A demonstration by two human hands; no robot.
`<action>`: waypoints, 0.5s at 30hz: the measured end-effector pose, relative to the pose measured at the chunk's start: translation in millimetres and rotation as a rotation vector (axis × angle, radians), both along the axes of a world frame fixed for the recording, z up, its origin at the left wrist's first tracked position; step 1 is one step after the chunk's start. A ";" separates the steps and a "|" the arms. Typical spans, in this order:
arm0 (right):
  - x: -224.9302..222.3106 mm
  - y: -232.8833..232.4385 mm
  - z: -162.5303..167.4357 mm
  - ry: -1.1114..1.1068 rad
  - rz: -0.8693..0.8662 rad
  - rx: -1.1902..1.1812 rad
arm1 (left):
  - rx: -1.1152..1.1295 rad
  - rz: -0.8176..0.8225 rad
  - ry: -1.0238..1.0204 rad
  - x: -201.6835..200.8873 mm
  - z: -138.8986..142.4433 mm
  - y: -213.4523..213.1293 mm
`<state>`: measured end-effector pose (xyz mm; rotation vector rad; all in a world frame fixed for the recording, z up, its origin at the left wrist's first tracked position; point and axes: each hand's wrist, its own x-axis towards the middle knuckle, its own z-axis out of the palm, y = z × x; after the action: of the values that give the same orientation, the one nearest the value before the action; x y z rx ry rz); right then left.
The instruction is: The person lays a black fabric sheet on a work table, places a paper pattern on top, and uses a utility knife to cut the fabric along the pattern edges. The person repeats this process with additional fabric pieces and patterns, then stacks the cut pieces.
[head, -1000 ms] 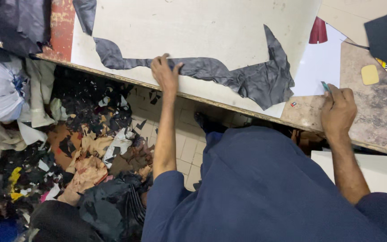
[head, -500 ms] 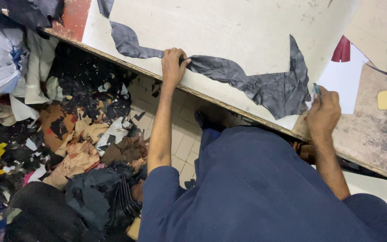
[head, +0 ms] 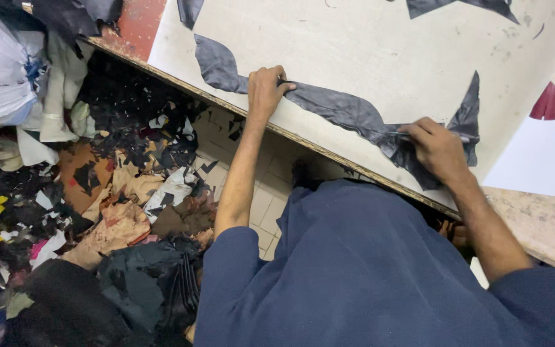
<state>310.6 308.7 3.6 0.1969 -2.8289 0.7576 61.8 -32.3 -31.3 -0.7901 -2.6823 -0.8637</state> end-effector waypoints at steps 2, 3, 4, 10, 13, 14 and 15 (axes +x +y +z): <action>-23.6 -5.0 -1.7 -0.133 0.189 0.059 | 0.078 0.018 -0.128 -5.8 -7.2 -5.9; -33.3 -7.7 -3.9 -0.156 0.250 0.131 | 0.119 0.025 -0.191 -8.6 -11.0 -7.1; -43.7 -10.7 -7.0 -0.172 0.311 0.206 | 0.119 0.027 -0.184 -10.0 -15.1 -7.6; -72.8 -18.2 -6.2 -0.219 0.569 0.417 | 0.192 0.026 -0.086 -7.5 -26.5 -11.9; -88.0 -18.9 -4.1 -0.165 0.695 0.414 | 0.237 -0.005 -0.134 -10.5 -24.7 -17.9; -92.1 -17.9 -5.4 -0.116 0.740 0.400 | 0.255 -0.021 -0.173 -11.8 -24.1 -21.8; -96.3 -16.1 -7.9 -0.145 0.775 0.421 | 0.273 -0.037 -0.210 -13.3 -23.3 -26.3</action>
<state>214.3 292.7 -4.2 1.4025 -2.9860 0.2644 48.5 -58.7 -54.6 -0.7219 -2.6451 -1.3557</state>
